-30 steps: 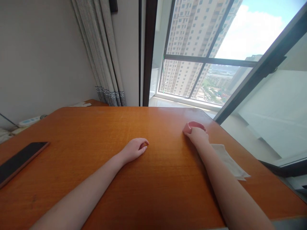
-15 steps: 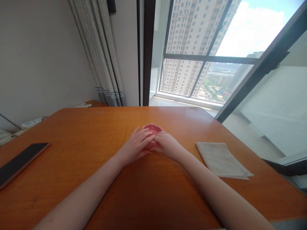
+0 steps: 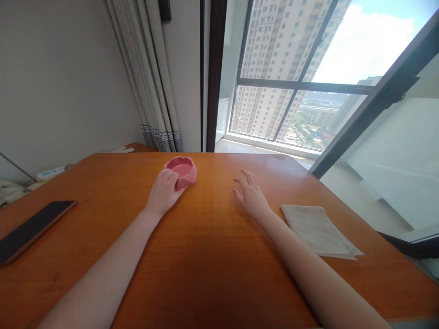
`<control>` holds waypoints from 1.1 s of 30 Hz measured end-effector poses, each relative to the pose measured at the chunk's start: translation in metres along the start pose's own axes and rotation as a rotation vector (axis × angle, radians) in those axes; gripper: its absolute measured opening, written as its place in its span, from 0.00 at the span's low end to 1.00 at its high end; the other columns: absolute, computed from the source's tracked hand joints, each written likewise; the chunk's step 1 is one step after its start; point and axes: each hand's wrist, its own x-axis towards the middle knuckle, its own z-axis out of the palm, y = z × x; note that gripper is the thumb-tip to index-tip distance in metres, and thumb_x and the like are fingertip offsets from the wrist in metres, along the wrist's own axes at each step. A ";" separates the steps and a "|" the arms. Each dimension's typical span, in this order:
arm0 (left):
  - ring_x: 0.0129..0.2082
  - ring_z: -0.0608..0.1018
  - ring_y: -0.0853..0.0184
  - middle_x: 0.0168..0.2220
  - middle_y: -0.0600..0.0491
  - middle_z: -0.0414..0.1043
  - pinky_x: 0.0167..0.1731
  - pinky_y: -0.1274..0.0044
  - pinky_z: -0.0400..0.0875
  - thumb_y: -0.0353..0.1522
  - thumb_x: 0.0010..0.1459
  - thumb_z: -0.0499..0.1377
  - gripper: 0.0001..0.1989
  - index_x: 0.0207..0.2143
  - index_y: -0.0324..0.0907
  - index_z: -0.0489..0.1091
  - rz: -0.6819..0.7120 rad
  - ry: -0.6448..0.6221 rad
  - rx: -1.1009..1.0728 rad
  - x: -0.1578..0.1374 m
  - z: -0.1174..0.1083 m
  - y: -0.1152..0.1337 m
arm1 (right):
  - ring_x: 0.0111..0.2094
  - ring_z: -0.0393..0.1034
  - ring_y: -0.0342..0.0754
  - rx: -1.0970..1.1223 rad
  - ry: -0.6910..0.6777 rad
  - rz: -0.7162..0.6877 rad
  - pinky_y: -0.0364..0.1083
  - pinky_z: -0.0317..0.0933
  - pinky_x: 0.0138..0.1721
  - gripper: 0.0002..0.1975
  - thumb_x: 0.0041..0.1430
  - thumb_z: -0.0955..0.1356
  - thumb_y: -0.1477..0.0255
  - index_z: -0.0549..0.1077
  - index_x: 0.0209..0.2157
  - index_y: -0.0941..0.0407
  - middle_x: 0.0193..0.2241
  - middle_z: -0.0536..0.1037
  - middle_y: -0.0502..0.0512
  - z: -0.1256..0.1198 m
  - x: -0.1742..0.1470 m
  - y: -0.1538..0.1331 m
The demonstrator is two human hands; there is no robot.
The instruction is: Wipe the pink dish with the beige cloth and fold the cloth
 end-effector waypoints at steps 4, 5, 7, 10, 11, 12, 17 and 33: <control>0.46 0.63 0.52 0.38 0.45 0.63 0.47 0.64 0.61 0.37 0.53 0.56 0.08 0.32 0.42 0.63 -0.221 0.015 0.284 -0.006 -0.002 -0.040 | 0.60 0.50 0.56 -0.015 -0.051 0.007 0.59 0.50 0.59 0.12 0.57 0.63 0.71 0.71 0.42 0.56 0.58 0.59 0.62 0.004 0.001 0.011; 0.47 0.63 0.52 0.38 0.44 0.63 0.47 0.64 0.60 0.37 0.53 0.56 0.08 0.33 0.41 0.64 -0.270 0.015 0.333 -0.008 -0.002 -0.048 | 0.60 0.51 0.55 -0.021 -0.067 0.003 0.58 0.50 0.59 0.12 0.57 0.63 0.71 0.72 0.41 0.56 0.57 0.60 0.62 0.004 0.001 0.012; 0.47 0.63 0.51 0.39 0.43 0.63 0.46 0.64 0.60 0.37 0.52 0.56 0.09 0.34 0.41 0.65 -0.372 0.024 0.399 -0.014 -0.003 -0.064 | 0.59 0.52 0.55 -0.034 -0.083 0.010 0.57 0.50 0.59 0.11 0.57 0.63 0.70 0.72 0.41 0.57 0.57 0.61 0.62 0.005 0.001 0.013; 0.46 0.63 0.49 0.40 0.42 0.65 0.44 0.63 0.61 0.37 0.50 0.57 0.13 0.37 0.39 0.66 -0.503 0.033 0.433 -0.023 -0.005 -0.080 | 0.59 0.51 0.56 -0.064 -0.072 0.060 0.59 0.47 0.59 0.11 0.57 0.63 0.70 0.72 0.40 0.57 0.58 0.59 0.62 0.006 0.001 0.017; 0.47 0.63 0.48 0.40 0.41 0.65 0.43 0.63 0.62 0.38 0.50 0.57 0.15 0.38 0.39 0.66 -0.537 0.036 0.436 -0.026 -0.006 -0.083 | 0.60 0.50 0.56 -0.076 -0.066 0.082 0.60 0.46 0.59 0.11 0.57 0.63 0.70 0.72 0.40 0.56 0.58 0.59 0.63 0.006 0.001 0.018; 0.47 0.63 0.48 0.41 0.40 0.65 0.43 0.63 0.62 0.38 0.50 0.57 0.16 0.39 0.38 0.66 -0.563 0.038 0.436 -0.028 -0.007 -0.086 | 0.60 0.49 0.57 -0.087 -0.061 0.102 0.61 0.45 0.59 0.11 0.57 0.63 0.70 0.72 0.40 0.56 0.58 0.58 0.63 0.006 0.001 0.020; 0.48 0.63 0.47 0.42 0.36 0.65 0.44 0.62 0.61 0.38 0.50 0.57 0.18 0.41 0.36 0.66 -0.587 0.004 0.408 -0.030 -0.007 -0.086 | 0.60 0.49 0.57 -0.123 -0.081 0.181 0.62 0.41 0.59 0.12 0.57 0.62 0.70 0.72 0.41 0.56 0.58 0.59 0.63 0.007 0.001 0.031; 0.55 0.60 0.46 0.49 0.38 0.64 0.54 0.49 0.49 0.38 0.53 0.55 0.17 0.43 0.38 0.65 -0.693 -0.126 0.440 -0.027 0.002 -0.086 | 0.58 0.53 0.57 -0.337 -0.333 0.377 0.58 0.46 0.57 0.14 0.57 0.61 0.68 0.73 0.41 0.57 0.56 0.62 0.63 0.007 -0.001 0.052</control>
